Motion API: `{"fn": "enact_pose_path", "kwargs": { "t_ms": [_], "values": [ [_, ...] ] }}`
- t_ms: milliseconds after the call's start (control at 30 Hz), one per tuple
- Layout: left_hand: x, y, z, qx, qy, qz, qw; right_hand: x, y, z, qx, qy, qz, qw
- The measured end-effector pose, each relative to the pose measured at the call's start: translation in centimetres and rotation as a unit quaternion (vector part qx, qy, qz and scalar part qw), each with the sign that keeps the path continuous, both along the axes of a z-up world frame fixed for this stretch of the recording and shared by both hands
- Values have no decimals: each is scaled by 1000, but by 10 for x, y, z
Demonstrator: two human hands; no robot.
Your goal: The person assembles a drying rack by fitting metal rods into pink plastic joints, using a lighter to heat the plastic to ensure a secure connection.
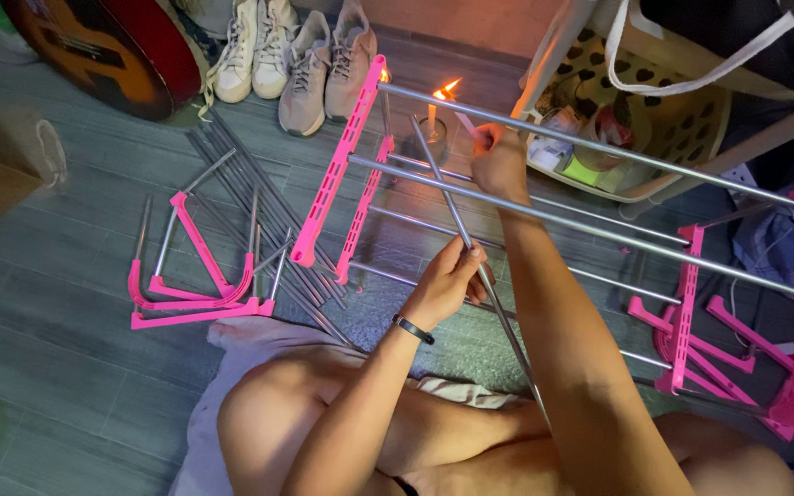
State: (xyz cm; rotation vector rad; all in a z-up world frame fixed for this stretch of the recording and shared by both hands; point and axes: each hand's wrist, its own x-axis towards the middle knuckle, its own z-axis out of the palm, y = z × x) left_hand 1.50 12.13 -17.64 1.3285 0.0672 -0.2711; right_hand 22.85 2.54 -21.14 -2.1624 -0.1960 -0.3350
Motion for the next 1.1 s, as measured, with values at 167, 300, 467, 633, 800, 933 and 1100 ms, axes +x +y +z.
{"fn": "enact_pose_path", "kwargs": {
  "t_ms": [167,300,467,633,800,933,1100],
  "values": [
    [0,-1,0,-12,4,-2,1000,1,0,-2,7,-8,6,1000],
    [0,0,1,-7,11,-3,1000,0,1,-1,-4,9,-2,1000],
    [0,0,4,-8,7,-8,1000,0,1,1,-3,26,1,1000],
    [0,0,7,-2,9,-9,1000,1,2,2,13,51,-2,999],
    [1,0,4,-9,7,-9,1000,1,1,1,16,-19,20,999],
    [1,0,3,-7,7,-7,1000,-2,2,4,13,18,1,1000],
    [1,0,0,-2,4,-4,1000,-1,2,5,-5,43,-3,999]
  ]
}}
